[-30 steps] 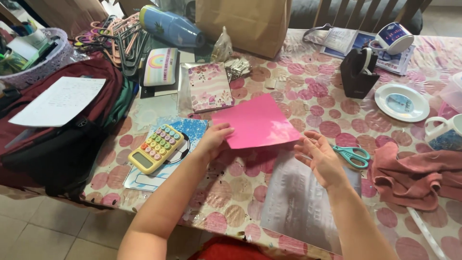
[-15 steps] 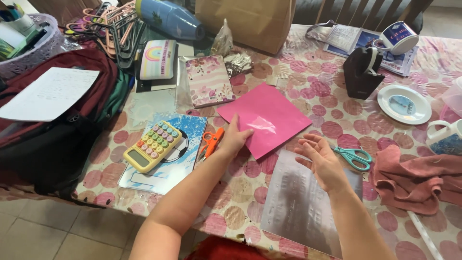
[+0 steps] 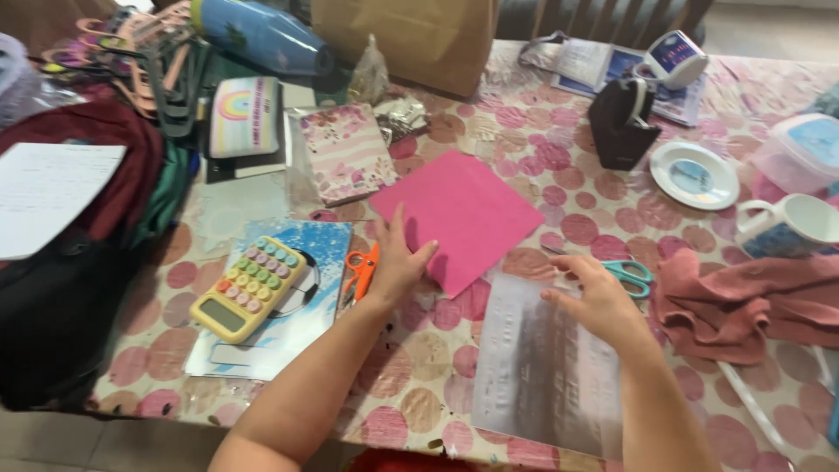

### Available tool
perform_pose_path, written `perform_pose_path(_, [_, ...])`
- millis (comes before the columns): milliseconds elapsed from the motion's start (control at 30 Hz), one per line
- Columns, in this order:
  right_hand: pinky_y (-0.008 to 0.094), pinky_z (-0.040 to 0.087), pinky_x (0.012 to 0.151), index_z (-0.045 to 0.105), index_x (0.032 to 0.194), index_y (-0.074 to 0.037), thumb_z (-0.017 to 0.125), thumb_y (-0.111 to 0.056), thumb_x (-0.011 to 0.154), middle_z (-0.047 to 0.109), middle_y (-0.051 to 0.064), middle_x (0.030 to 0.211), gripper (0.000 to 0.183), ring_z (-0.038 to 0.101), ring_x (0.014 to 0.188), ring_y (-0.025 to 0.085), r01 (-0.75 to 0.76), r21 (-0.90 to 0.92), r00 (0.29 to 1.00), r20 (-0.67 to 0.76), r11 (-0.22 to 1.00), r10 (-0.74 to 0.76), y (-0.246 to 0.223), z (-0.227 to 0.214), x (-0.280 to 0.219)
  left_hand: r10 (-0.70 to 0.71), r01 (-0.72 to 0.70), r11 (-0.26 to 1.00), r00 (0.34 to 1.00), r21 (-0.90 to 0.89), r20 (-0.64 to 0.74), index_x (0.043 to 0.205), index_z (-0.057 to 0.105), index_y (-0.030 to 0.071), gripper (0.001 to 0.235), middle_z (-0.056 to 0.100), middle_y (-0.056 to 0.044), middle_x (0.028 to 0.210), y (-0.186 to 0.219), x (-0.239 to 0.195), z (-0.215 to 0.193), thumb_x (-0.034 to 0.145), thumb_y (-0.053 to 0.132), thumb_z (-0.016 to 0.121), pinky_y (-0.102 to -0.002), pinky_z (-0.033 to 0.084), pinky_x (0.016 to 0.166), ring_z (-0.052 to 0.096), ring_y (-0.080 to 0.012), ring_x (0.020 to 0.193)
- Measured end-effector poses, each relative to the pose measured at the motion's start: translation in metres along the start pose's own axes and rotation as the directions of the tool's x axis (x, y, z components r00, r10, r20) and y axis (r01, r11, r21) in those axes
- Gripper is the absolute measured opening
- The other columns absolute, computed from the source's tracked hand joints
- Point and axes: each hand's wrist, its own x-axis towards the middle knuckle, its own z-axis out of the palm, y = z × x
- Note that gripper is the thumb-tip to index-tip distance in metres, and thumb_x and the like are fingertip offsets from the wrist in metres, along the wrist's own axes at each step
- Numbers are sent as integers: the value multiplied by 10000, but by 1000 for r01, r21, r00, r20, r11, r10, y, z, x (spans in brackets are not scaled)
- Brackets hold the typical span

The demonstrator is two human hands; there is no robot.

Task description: Cutting a sheet of metallic paper into smaller rectangular pieces using scissors and marking them with a pen.

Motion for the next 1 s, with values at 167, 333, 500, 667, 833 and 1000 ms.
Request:
perform_pose_path(167, [467, 561, 1004, 667, 1346, -208, 920, -362, 693, 659, 157, 1282, 717, 676, 1188, 347, -44, -187, 990, 126, 981, 68, 1, -15, -1, 440, -407, 797, 898, 446, 32, 1585, 412, 104, 857, 199, -392, 1587, -10, -13, 19, 851, 281, 817, -611, 224, 1199, 185, -586, 1478])
perform_pose_path(333, [528, 498, 1075, 609, 1366, -207, 954, -375, 641, 596, 183, 1335, 820, 589, 1274, 425, -11, -244, 966, 247, 970, 73, -24, -15, -4, 236, -494, 626, 857, 603, 458, 1476, 563, 234, 708, 352, -237, 1607, -33, -23, 37, 891, 624, 644, -581, 297, 1192, 266, -460, 1520])
perform_pose_path(500, [479, 481, 1097, 600, 1369, -286, 946, -433, 634, 582, 64, 1340, 825, 559, 1312, 330, -81, -313, 950, 262, 946, 168, -29, -16, -4, 168, -473, 639, 855, 606, 490, 1513, 506, 275, 726, 300, -224, 1637, -34, -25, 39, 909, 671, 580, -574, 219, 1225, 226, -432, 1542])
perform_pose_path(667, [500, 424, 1108, 635, 1345, -293, 880, -460, 730, 604, 20, 1319, 683, 520, 1311, 296, -49, -393, 951, 263, 918, 163, -16, -11, -1, 163, -466, 653, 856, 597, 490, 1508, 513, 268, 724, 299, -231, 1636, -30, -28, 37, 904, 658, 597, -567, 219, 1227, 221, -433, 1545])
perform_pose_path(833, [489, 528, 975, 732, 1166, -215, 718, -277, 931, 775, 101, 1057, 244, 687, 1133, 340, 21, -151, 988, 153, 988, 2, 2, -7, 1, 438, -611, 716, 770, 338, 463, 1544, 472, 188, 642, 530, -275, 1439, -2, -43, 35, 987, 478, 606, -568, 333, 1171, 415, -477, 1430])
perform_pose_path(1000, [434, 549, 941, 757, 1134, -205, 714, -225, 930, 803, 79, 1018, 210, 734, 1061, 264, -17, -23, 992, 123, 1000, 20, -6, -10, -3, 440, -534, 844, 751, 60, 492, 1580, 391, 166, 727, 697, -202, 1158, -9, -47, 44, 925, 253, 695, -566, 397, 1146, 606, -434, 1241])
